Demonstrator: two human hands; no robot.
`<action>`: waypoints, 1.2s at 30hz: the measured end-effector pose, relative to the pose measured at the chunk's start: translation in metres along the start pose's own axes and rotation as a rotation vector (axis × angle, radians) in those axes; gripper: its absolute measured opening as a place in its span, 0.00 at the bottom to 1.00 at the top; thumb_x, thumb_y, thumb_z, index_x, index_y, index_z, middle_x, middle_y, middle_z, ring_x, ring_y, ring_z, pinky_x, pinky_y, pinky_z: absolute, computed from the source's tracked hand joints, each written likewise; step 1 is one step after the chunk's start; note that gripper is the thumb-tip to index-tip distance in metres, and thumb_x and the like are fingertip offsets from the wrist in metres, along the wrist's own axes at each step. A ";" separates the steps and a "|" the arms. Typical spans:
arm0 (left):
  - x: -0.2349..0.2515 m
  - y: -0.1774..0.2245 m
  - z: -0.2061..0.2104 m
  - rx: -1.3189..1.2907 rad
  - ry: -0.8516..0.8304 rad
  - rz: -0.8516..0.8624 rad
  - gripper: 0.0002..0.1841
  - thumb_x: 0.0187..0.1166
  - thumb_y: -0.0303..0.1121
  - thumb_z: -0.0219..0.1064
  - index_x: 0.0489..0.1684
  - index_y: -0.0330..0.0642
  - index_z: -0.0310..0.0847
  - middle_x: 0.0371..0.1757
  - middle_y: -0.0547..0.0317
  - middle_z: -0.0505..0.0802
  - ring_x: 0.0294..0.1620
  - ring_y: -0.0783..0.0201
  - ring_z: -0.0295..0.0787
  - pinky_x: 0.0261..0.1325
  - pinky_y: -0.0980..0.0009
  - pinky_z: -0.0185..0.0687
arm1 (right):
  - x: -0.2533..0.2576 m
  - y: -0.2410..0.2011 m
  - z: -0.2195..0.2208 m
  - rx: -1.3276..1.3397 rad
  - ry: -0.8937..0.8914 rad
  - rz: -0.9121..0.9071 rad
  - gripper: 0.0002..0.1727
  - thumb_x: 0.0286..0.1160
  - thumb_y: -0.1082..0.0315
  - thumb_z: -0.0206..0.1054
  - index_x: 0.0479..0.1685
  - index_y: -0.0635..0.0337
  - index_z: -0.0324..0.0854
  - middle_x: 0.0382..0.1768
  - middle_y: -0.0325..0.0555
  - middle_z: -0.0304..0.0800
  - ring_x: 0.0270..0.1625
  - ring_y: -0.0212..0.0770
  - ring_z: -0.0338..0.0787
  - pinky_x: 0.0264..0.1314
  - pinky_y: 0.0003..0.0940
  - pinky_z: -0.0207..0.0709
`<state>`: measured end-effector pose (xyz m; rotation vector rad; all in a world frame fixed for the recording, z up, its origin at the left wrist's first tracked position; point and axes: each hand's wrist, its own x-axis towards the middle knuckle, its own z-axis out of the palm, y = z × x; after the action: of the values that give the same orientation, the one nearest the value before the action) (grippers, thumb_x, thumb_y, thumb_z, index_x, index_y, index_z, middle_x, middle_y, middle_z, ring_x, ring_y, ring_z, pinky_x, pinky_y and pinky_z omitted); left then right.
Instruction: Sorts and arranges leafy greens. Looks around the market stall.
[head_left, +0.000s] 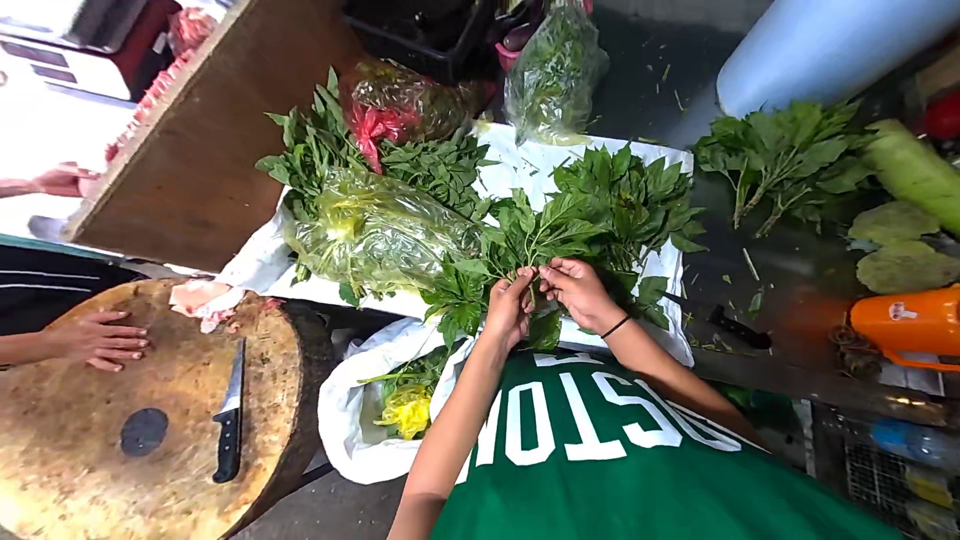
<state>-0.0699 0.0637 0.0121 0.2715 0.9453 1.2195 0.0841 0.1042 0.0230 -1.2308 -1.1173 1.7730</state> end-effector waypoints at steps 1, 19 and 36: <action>0.001 0.000 0.000 -0.030 0.019 0.025 0.07 0.89 0.36 0.61 0.46 0.45 0.83 0.15 0.69 0.72 0.12 0.74 0.65 0.19 0.79 0.69 | 0.000 0.001 0.000 -0.017 -0.026 -0.009 0.11 0.84 0.63 0.67 0.53 0.61 0.83 0.39 0.48 0.89 0.38 0.41 0.87 0.42 0.38 0.85; 0.001 -0.009 0.004 0.129 0.040 0.099 0.08 0.90 0.38 0.61 0.47 0.45 0.78 0.22 0.63 0.80 0.17 0.71 0.73 0.22 0.76 0.74 | -0.018 -0.004 -0.002 -0.515 -0.109 0.007 0.17 0.80 0.59 0.73 0.61 0.59 0.86 0.42 0.45 0.95 0.36 0.37 0.94 0.40 0.35 0.90; -0.003 -0.065 -0.014 -0.119 -0.127 -0.191 0.08 0.92 0.30 0.52 0.60 0.45 0.74 0.36 0.59 0.84 0.19 0.73 0.73 0.23 0.80 0.73 | -0.040 -0.025 -0.020 -0.339 -0.004 -0.080 0.11 0.85 0.69 0.62 0.56 0.66 0.84 0.38 0.49 0.93 0.30 0.41 0.90 0.35 0.37 0.90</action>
<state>-0.0371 0.0329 -0.0366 0.1581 0.7678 1.0650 0.1171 0.0833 0.0565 -1.3553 -1.4920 1.5690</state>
